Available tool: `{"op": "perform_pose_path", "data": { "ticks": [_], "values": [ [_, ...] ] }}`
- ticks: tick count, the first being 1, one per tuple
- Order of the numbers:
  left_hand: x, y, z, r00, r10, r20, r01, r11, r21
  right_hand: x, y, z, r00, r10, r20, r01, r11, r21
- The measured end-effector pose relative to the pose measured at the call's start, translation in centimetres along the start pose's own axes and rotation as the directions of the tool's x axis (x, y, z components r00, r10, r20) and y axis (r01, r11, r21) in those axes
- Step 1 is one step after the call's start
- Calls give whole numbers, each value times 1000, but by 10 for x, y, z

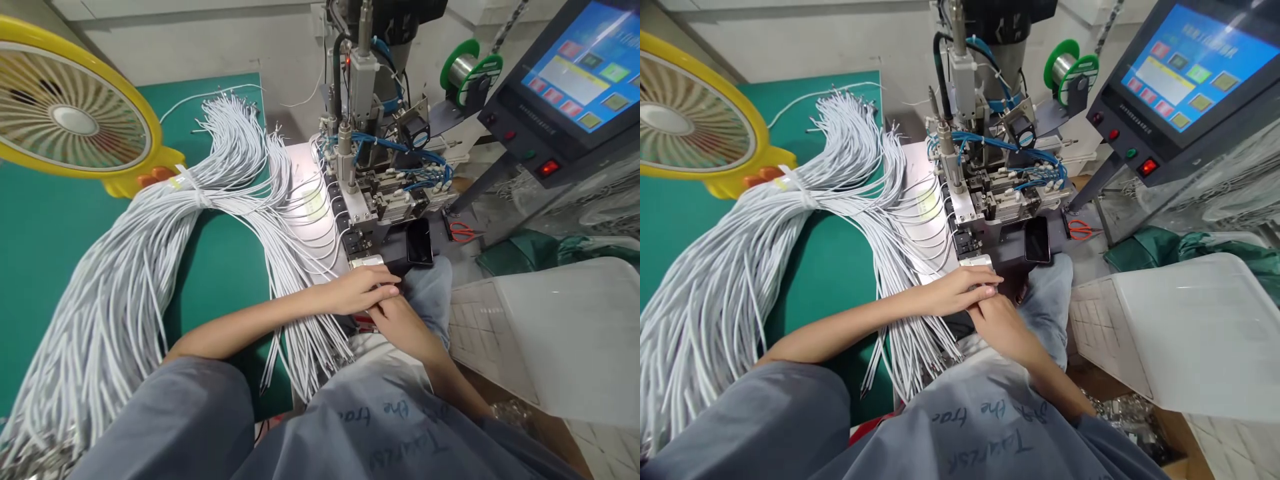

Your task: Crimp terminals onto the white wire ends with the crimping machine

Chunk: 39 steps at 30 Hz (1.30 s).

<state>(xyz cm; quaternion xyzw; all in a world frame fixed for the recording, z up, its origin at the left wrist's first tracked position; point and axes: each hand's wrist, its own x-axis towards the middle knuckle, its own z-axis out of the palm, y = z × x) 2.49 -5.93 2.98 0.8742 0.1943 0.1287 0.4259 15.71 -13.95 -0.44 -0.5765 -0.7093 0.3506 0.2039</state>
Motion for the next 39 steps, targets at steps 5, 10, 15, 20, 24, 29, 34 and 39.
{"op": "perform_pose_path", "data": {
  "ticks": [5,10,15,20,24,29,34,39],
  "values": [
    [2,-4,-7,999,-24,-28,23,999,-47,1,8,-19,994,28,-106,0,967,255],
    [4,-11,-6,981,-39,-191,9,988,-157,8,13,-30,909,178,-378,104,779,619],
    [3,-6,-7,944,-23,-329,-46,979,-199,17,8,-24,871,221,-438,223,617,755],
    [2,-3,-6,921,-16,-389,-75,973,-218,24,5,-17,810,181,-557,316,666,676],
    [1,-5,-7,921,14,-390,-114,966,-234,23,7,-24,848,95,-521,332,670,664],
    [-1,-6,-12,949,113,-295,-133,990,-50,24,9,-41,875,0,-484,302,782,545],
    [-1,-11,-14,961,163,-225,-138,983,120,26,11,-53,910,-53,-412,220,903,370],
    [-1,-12,-10,962,97,-256,-88,995,48,28,10,-43,861,-2,-509,223,901,373]
  ]
}}
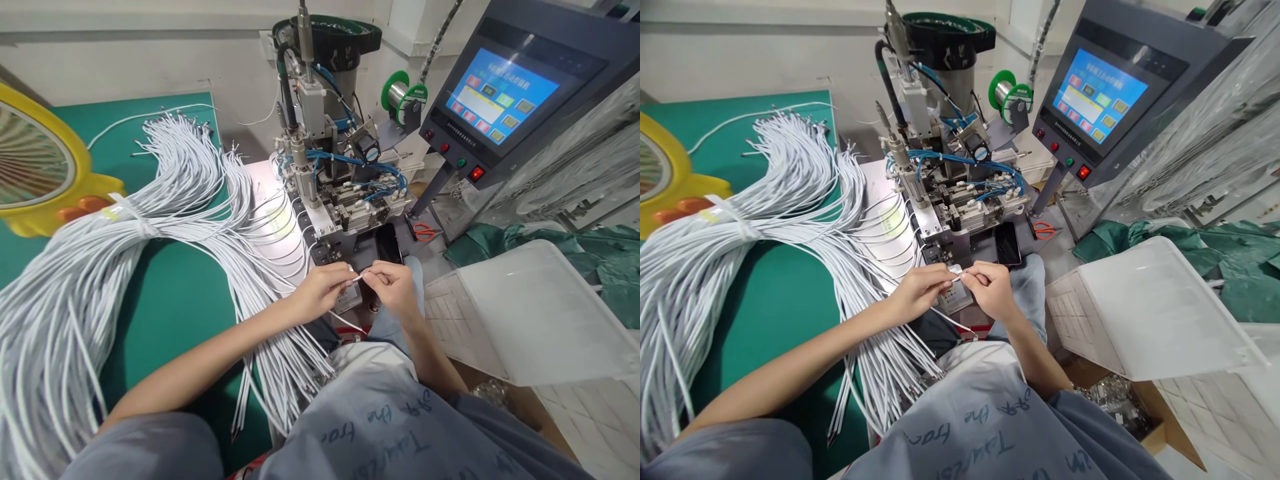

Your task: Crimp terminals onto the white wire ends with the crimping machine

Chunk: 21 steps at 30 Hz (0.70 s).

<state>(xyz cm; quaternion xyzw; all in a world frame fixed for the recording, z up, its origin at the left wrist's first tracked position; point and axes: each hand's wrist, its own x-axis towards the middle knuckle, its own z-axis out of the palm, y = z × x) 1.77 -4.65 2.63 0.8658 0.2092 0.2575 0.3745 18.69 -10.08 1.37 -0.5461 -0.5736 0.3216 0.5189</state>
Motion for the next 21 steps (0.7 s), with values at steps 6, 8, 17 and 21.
{"op": "perform_pose_path", "data": {
  "ticks": [6,8,17,21],
  "values": [
    [-1,1,2,998,17,-64,-15,999,37,-9,0,18,979,-39,-200,22,996,-84],
    [-1,1,-3,999,30,-12,-28,984,177,-8,-2,15,978,-119,-169,84,976,-201],
    [-1,-6,1,999,1,-40,5,992,128,5,4,11,992,-108,-62,104,992,-68],
    [-2,-10,9,996,-39,-86,40,999,14,-1,12,31,969,-66,-239,64,998,-14]
  ]
}}
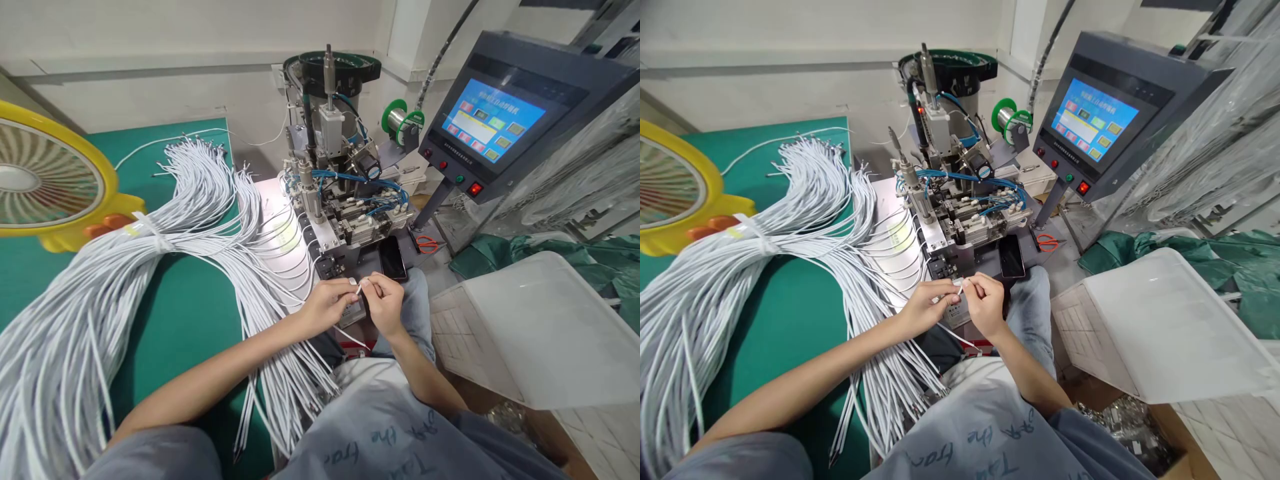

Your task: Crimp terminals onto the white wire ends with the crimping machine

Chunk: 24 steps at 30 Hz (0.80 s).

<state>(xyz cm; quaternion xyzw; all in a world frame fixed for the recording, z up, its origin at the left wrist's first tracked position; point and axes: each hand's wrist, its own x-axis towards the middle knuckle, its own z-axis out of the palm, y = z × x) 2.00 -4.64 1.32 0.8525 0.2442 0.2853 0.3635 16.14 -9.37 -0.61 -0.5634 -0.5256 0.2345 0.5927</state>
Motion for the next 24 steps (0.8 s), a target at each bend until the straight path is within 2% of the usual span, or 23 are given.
{"op": "perform_pose_path", "data": {
  "ticks": [2,4,7,9,14,18,24],
  "values": [
    [2,-2,-3,997,-25,76,18,997,80,-1,8,5,999,44,-8,-44,999,7],
    [6,-6,-9,984,-93,154,53,967,248,4,20,7,993,106,46,-106,994,14],
    [12,-15,-17,954,-259,151,148,845,514,17,44,8,968,204,149,-210,977,26],
    [14,-22,-18,931,-335,144,181,767,616,27,59,11,947,249,204,-262,964,37],
    [11,-34,-15,908,-379,181,161,712,684,40,78,23,916,269,298,-300,952,61],
    [9,-34,-16,906,-371,204,136,712,689,43,80,30,900,268,343,-303,951,54],
    [9,-31,-17,898,-399,184,174,707,686,42,75,32,903,267,337,-285,959,4]
  ]
}}
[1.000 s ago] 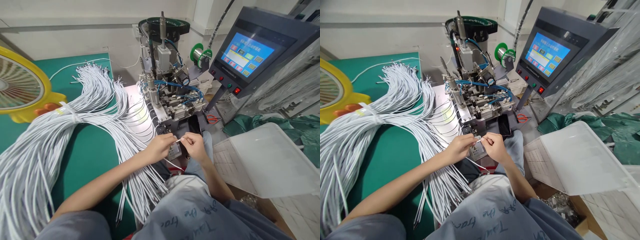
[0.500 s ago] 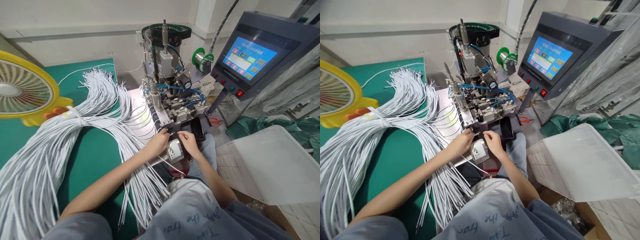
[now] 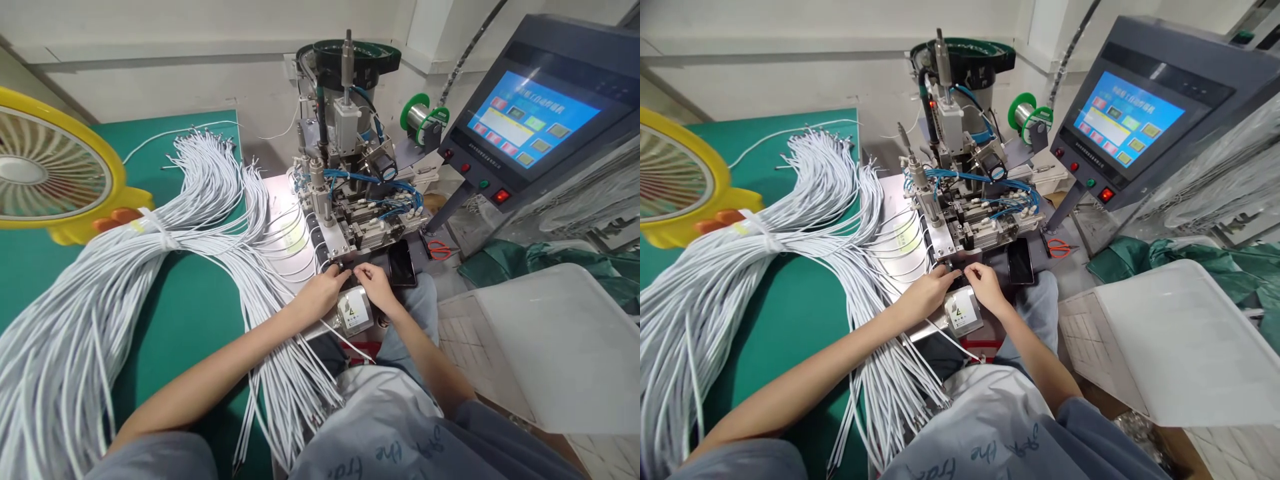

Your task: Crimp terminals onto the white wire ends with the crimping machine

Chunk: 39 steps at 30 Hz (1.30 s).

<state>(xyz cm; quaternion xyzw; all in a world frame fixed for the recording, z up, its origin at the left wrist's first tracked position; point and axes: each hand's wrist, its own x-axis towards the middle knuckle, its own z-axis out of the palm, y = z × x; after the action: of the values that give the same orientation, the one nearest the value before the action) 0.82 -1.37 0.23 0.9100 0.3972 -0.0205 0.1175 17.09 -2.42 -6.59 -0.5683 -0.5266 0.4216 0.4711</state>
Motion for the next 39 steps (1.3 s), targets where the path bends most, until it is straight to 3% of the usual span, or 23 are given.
{"op": "perform_pose_path", "data": {
  "ticks": [23,31,35,39],
  "values": [
    [0,1,-5,997,72,39,-77,988,134,7,1,-1,996,67,58,-69,997,35],
    [-3,3,-12,998,31,61,-43,976,212,14,9,4,984,78,158,-78,997,-7],
    [-6,4,-21,994,-62,88,40,973,229,16,7,3,992,46,115,-38,997,-70],
    [-7,3,-20,995,-82,62,65,971,231,1,-8,-11,1000,18,-26,-22,988,-154]
  ]
}}
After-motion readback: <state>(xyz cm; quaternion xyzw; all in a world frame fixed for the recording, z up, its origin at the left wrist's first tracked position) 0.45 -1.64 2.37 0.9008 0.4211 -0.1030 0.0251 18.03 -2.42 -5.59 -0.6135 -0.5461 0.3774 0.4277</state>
